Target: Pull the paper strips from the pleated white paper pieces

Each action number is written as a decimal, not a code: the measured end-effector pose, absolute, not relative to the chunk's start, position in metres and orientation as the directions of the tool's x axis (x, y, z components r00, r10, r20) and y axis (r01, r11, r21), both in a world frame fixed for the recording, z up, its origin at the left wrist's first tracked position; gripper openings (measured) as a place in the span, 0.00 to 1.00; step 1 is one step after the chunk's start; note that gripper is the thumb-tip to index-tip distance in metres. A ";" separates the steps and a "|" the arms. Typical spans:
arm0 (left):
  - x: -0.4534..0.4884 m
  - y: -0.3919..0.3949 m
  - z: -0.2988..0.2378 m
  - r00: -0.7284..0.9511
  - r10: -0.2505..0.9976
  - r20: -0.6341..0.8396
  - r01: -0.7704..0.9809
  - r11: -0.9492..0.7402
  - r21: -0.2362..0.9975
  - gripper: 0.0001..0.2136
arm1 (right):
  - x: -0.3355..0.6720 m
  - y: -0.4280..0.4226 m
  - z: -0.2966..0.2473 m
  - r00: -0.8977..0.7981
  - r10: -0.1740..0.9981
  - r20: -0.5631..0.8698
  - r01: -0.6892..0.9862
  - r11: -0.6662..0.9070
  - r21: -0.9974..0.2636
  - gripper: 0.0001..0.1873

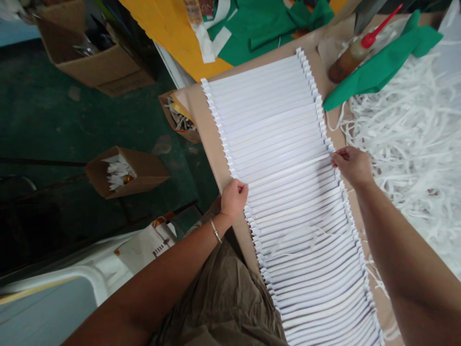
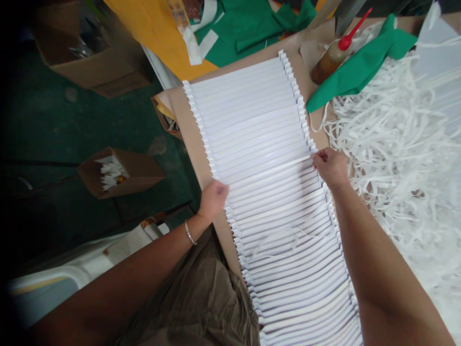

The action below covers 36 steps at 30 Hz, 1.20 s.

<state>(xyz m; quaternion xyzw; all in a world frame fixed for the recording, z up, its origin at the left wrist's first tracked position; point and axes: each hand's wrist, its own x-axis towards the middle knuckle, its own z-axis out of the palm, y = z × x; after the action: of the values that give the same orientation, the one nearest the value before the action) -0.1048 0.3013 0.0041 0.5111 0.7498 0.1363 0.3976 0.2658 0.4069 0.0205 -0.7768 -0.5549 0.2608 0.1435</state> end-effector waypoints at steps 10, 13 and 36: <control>-0.103 0.303 0.008 -0.156 0.890 -0.429 0.687 0.410 0.600 0.09 | 0.259 0.413 -0.001 0.237 0.960 -0.148 0.894 -0.276 -0.353 0.13; -0.103 0.303 0.007 -0.158 0.893 -0.421 0.697 0.403 0.593 0.08 | 0.258 0.414 -0.003 0.242 0.958 -0.152 0.909 -0.279 -0.311 0.13; -0.120 0.285 0.005 -0.072 0.927 -0.369 0.699 0.311 0.644 0.11 | 0.331 0.365 -0.008 0.115 0.992 -0.047 0.937 -0.124 -0.327 0.15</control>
<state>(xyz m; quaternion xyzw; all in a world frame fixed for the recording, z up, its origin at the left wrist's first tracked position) -0.1204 0.2850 0.0049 0.5673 0.7165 0.1507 0.3769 0.3307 0.3650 -0.0075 -0.7385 -0.6530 0.1277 0.1088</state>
